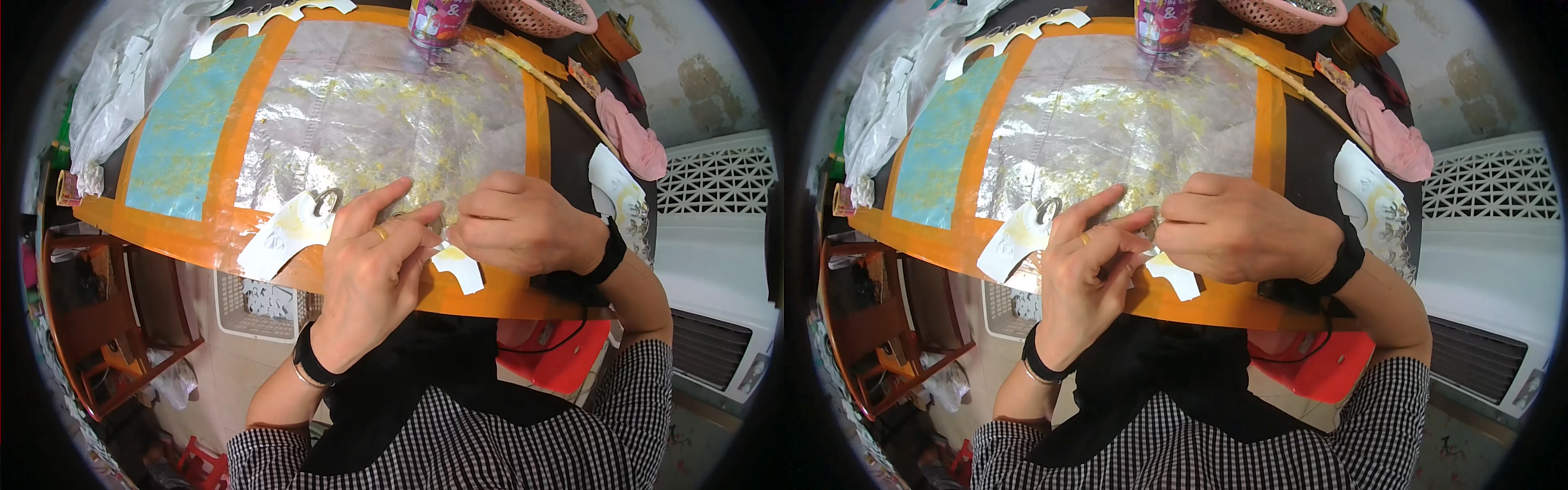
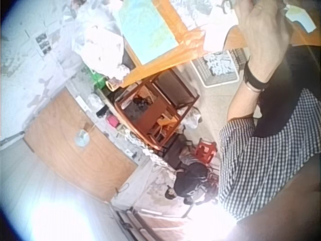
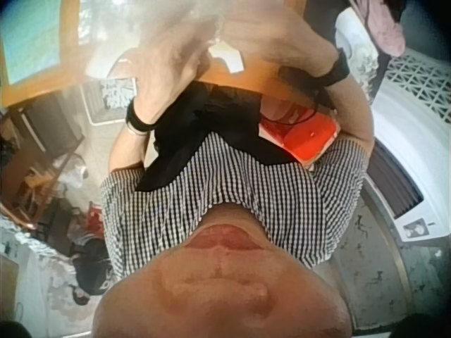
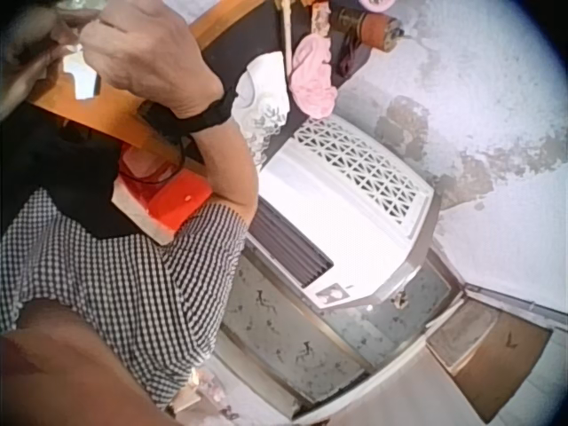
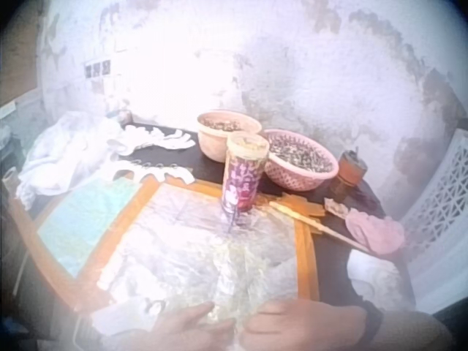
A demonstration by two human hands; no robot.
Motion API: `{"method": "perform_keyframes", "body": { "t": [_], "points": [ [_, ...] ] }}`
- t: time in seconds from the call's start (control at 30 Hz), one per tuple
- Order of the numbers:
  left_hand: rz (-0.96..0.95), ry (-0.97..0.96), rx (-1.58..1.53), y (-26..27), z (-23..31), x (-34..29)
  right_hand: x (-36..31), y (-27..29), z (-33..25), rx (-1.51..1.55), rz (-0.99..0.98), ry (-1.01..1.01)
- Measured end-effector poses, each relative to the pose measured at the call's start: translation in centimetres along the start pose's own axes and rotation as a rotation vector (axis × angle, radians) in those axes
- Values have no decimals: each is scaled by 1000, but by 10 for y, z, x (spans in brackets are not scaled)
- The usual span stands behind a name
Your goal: Manually insert metal loops into leather shoe components.
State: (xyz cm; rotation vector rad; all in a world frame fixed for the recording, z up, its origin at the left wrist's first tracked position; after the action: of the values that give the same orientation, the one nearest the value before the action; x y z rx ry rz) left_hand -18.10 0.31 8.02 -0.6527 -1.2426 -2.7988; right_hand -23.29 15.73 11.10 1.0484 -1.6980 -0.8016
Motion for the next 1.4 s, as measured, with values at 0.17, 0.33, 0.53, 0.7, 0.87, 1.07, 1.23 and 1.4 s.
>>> {"method": "perform_keyframes", "body": {
  "t": [0.17, 0.33, 0.53, 0.7, 0.87, 1.07, 1.23, 1.4],
  "points": [
    [29, 4, -22, -3, -5, -4, 4, -2, 0, 33, -4, -26],
    [22, -21, -26, -2, -1, -1, 0, -1, -6, -103, -66, 105],
    [-12, -16, -16, -1, -3, -2, -9, 2, -8, -163, -76, 14],
    [-34, -106, 69, -5, 1, -4, -14, 5, -1, -74, -68, -63],
    [-53, -147, 151, -11, 7, -6, -25, 3, 13, 68, 66, -79],
    [-70, -164, 170, -10, 7, -5, -21, 5, 8, 109, 161, -81],
    [-76, -164, 180, -9, 7, -5, -24, -1, 3, 274, 204, -137],
    [-77, -140, 150, -9, 6, -6, -23, 3, -1, 175, 189, -157]
  ]
}}
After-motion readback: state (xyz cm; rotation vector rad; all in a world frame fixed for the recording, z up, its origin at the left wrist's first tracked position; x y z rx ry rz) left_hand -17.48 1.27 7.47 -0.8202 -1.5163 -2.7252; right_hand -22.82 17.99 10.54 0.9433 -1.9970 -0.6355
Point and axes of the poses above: each hand's wrist, its own x-axis towards the middle knuckle, its own y-axis out of the back of the hand, z = x × y, the point moved 6 cm from there along x, towards the middle knuckle, and after that the axes turned 7 degrees about x, right-handed, at the moved point
